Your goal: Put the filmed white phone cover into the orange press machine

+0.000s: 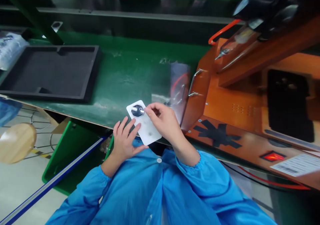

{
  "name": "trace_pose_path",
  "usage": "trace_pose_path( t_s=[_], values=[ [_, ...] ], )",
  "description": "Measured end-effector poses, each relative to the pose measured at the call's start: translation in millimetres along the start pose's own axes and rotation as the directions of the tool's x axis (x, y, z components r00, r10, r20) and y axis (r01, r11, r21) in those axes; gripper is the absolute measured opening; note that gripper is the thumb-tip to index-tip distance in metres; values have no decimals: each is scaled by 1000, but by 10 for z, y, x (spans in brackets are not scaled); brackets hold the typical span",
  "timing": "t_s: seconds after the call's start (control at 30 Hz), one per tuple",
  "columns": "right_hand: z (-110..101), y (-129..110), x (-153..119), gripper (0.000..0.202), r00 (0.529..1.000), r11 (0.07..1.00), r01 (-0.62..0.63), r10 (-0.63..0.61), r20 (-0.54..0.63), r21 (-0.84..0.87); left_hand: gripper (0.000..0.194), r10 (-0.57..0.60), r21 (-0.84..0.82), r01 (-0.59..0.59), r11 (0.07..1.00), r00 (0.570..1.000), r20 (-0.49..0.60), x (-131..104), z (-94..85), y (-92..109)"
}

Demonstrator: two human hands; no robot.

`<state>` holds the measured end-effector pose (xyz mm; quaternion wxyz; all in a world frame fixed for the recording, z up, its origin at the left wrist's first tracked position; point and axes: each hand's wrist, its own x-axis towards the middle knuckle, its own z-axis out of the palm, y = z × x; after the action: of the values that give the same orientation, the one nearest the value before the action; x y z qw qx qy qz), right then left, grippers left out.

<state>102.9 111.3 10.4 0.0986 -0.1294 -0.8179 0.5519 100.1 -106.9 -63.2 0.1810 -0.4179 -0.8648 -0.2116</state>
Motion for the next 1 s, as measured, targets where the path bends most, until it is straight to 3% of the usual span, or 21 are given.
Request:
trace_pose_path(
  t_s=[0.3,0.5,0.6,0.7,0.87,1.0],
  values=[
    [42,87,194,21,1000,983,10,-8,10,-185,93,-13,24,16,1000,990,-139,-65,261,-58],
    [45,144,232,40,994,970,87,-71,81,-226,96,-63,-9,63,998,991,-117,-141,354,-57],
    [48,161,248,45,990,964,98,-69,124,-246,98,-118,4,118,993,992,-45,-203,420,-75],
    [46,181,274,42,989,959,99,-64,136,-267,100,-171,8,171,985,985,23,-231,452,-89],
    [56,197,310,28,992,950,92,-62,107,-298,103,-110,9,111,994,993,-50,-214,430,-79],
    [91,186,315,22,995,950,79,-55,88,-302,94,-125,80,126,989,992,-22,-202,420,-74]
  ],
)
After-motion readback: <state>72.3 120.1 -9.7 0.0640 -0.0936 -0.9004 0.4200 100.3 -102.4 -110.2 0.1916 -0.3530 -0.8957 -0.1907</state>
